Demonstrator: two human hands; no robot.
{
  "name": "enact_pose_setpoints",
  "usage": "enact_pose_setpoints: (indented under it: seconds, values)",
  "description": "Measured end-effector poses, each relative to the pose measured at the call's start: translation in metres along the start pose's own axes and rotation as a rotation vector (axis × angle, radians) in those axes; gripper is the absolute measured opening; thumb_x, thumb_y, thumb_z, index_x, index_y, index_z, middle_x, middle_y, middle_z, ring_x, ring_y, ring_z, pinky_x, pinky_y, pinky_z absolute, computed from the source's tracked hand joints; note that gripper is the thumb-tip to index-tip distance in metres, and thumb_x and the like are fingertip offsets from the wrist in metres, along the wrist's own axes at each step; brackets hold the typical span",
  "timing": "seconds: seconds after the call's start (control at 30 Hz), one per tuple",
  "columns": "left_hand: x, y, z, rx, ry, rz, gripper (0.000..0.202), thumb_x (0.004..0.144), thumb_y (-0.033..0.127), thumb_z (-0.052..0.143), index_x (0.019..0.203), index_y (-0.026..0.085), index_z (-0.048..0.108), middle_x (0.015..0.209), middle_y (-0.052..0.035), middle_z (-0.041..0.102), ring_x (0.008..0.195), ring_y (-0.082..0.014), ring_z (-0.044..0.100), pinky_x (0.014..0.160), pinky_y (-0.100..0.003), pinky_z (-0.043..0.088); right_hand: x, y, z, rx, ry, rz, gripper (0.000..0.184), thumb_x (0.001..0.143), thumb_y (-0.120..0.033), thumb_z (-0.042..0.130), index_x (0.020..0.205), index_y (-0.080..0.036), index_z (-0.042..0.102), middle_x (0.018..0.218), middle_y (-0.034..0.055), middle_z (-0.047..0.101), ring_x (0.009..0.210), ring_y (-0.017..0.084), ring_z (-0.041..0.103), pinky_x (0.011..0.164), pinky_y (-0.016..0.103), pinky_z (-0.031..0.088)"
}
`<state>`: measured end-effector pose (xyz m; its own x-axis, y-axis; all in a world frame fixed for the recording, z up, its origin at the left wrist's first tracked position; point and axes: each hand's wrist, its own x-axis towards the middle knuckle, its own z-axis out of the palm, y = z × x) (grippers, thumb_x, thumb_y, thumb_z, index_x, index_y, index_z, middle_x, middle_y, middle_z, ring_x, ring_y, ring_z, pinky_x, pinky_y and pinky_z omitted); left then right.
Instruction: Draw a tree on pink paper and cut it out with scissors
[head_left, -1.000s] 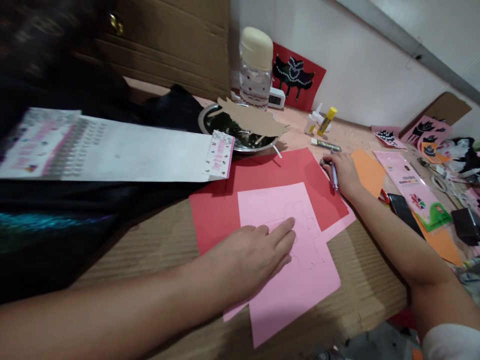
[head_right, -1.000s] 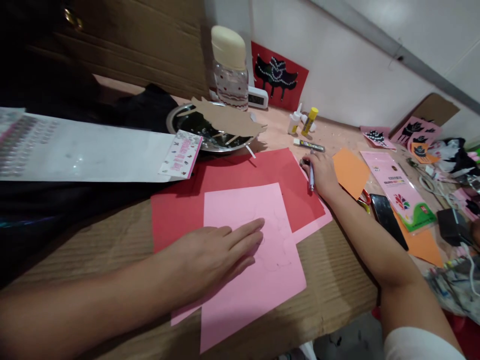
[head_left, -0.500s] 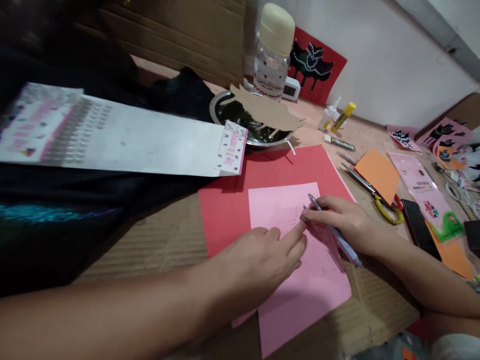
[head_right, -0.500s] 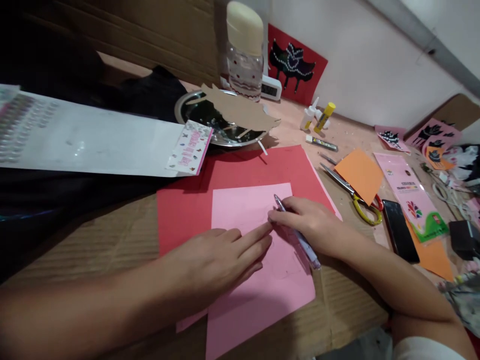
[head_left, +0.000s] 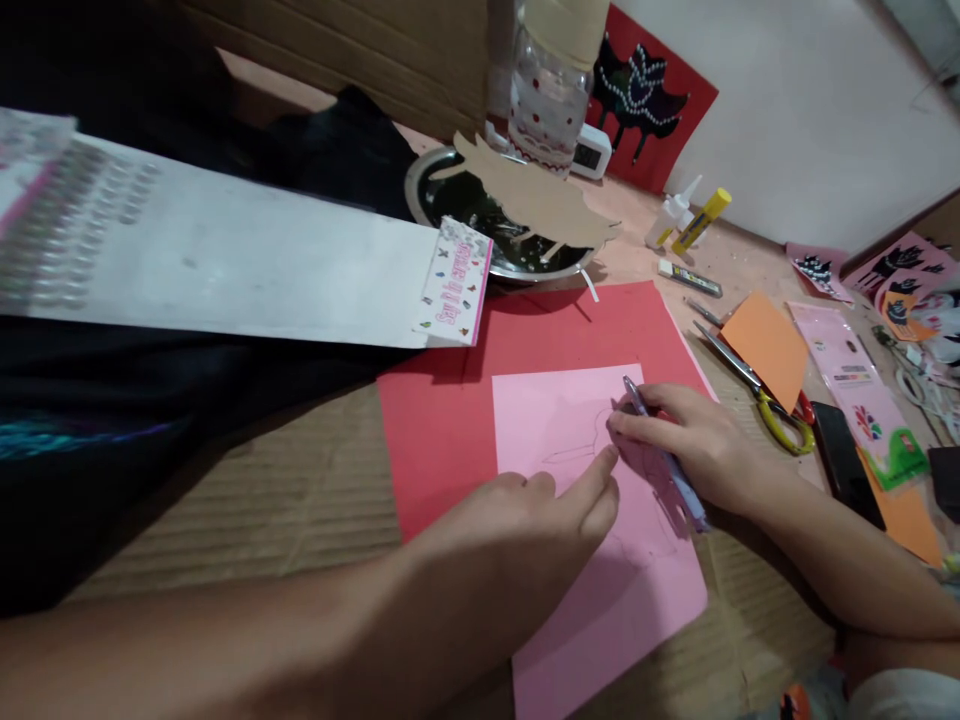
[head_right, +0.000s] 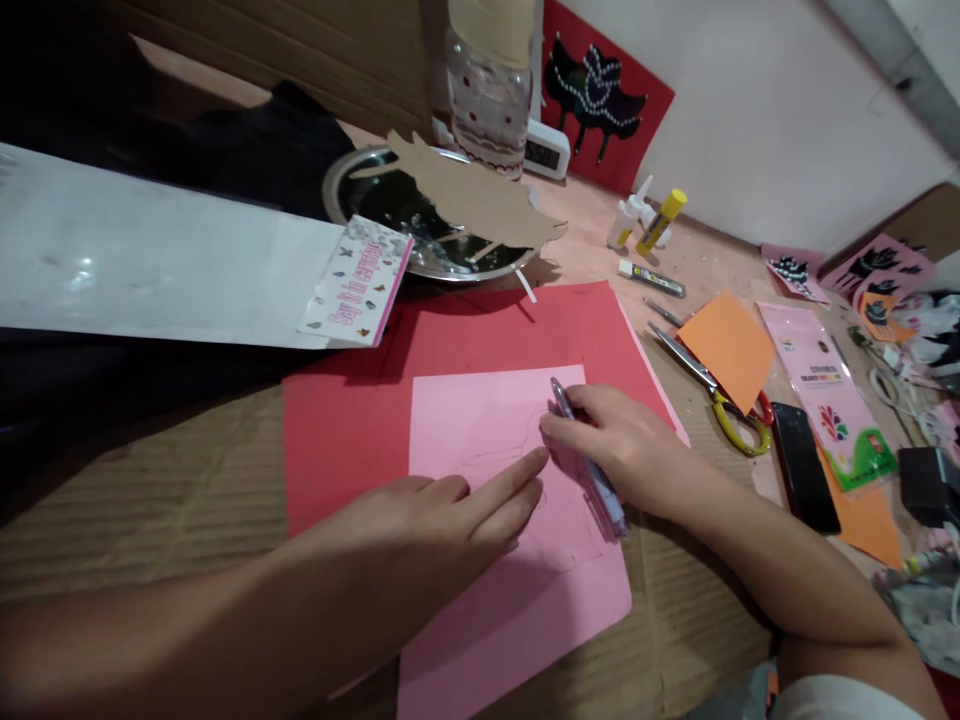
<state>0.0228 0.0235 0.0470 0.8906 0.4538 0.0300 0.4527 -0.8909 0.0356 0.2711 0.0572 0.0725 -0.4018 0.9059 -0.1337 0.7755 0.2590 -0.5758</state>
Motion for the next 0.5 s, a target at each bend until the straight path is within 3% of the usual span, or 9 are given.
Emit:
enact_pose_setpoints:
  seconds: [0.17, 0.33, 0.5]
  values:
    - [0.007, -0.003, -0.002, -0.037, -0.121, 0.025, 0.056, 0.093, 0.011, 0.056, 0.148, 0.012, 0.062, 0.154, -0.0215, 0.063, 0.065, -0.0237, 0.076, 0.05, -0.036, 0.058, -0.002, -0.002, -0.006, -0.101, -0.051, -0.166, 0.022, 0.102, -0.029, 0.059, 0.11, -0.027, 0.079, 0.11, 0.0093, 0.075, 0.097, 0.028, 0.067, 0.082, 0.038, 0.05]
    - [0.01, -0.006, -0.009, -0.099, -0.28, 0.04, 0.071, 0.085, 0.006, 0.062, 0.155, 0.012, 0.054, 0.159, -0.0231, 0.057, 0.073, -0.024, 0.078, 0.057, -0.034, 0.061, 0.0, -0.004, -0.003, -0.115, -0.013, -0.12, 0.022, 0.105, -0.033, 0.056, 0.103, -0.025, 0.076, 0.095, 0.0053, 0.073, 0.083, 0.024, 0.066, 0.071, 0.034, 0.049]
    - [0.011, -0.01, -0.014, -0.143, -0.316, 0.064, 0.077, 0.082, 0.009, 0.067, 0.157, 0.012, 0.05, 0.168, -0.0277, 0.042, 0.08, -0.0281, 0.08, 0.06, -0.038, 0.064, 0.0, 0.005, -0.002, -0.239, -0.037, -0.279, 0.022, 0.101, -0.021, 0.061, 0.114, -0.028, 0.077, 0.108, 0.0069, 0.073, 0.096, 0.025, 0.067, 0.081, 0.036, 0.052]
